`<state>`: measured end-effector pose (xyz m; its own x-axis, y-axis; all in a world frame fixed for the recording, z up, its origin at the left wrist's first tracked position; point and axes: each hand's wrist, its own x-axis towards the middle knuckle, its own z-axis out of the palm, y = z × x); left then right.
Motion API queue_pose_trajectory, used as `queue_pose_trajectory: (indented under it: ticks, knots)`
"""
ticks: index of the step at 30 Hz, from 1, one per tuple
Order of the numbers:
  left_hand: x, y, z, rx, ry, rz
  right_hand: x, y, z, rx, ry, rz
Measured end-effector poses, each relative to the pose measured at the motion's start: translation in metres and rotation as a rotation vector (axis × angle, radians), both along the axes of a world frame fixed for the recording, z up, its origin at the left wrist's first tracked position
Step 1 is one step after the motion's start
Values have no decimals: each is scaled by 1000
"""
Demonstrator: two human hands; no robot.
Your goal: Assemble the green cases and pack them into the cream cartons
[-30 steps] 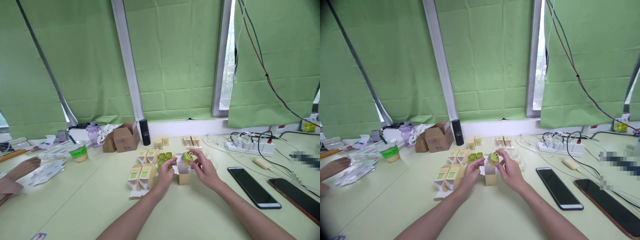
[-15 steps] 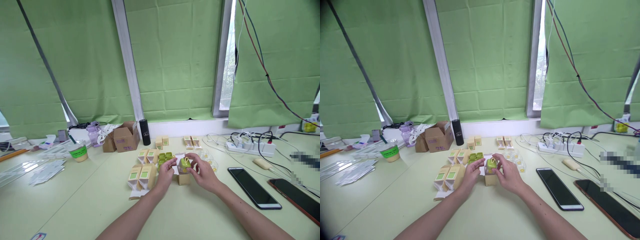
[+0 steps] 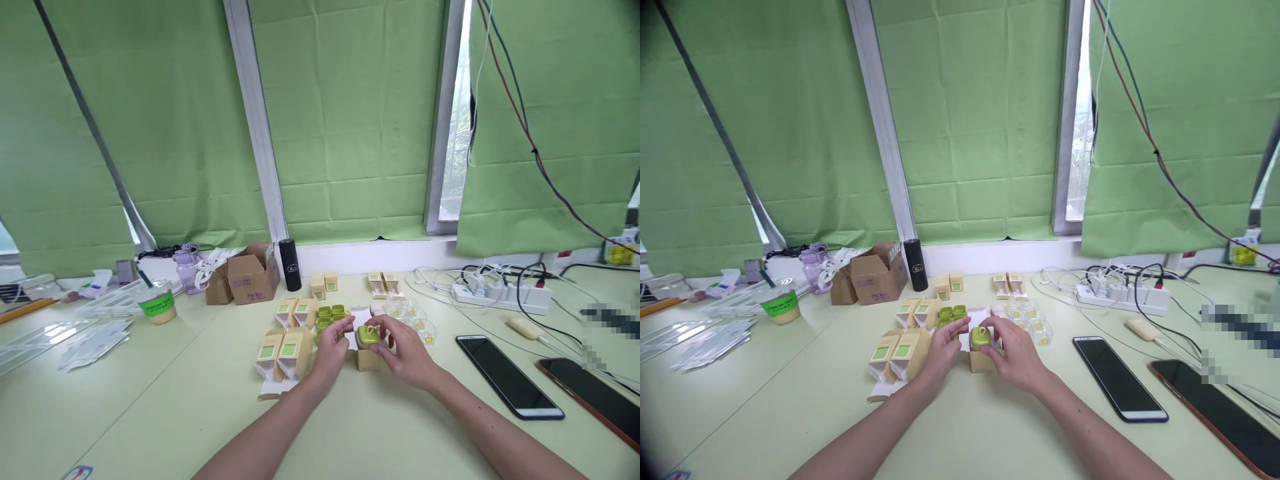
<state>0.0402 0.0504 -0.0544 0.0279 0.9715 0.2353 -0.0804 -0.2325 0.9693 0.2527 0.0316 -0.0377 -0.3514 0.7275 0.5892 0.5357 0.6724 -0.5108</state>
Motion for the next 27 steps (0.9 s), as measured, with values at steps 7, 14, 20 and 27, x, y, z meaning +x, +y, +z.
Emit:
queue_pose_trajectory:
  ticks: [7,14,20,27]
  knots:
    - [0,0,-1,20,12,-12,-1,-2,-3,1,9,20]
    - [2,-2,0,19,27,1,-8,-1,-3,28,9,14]
    - [3,-2,0,6,16,3,-11,3,-6,-10,118,29]
    - [3,-2,-1,9,4,9,-17,7,-7,-166,252,-21]
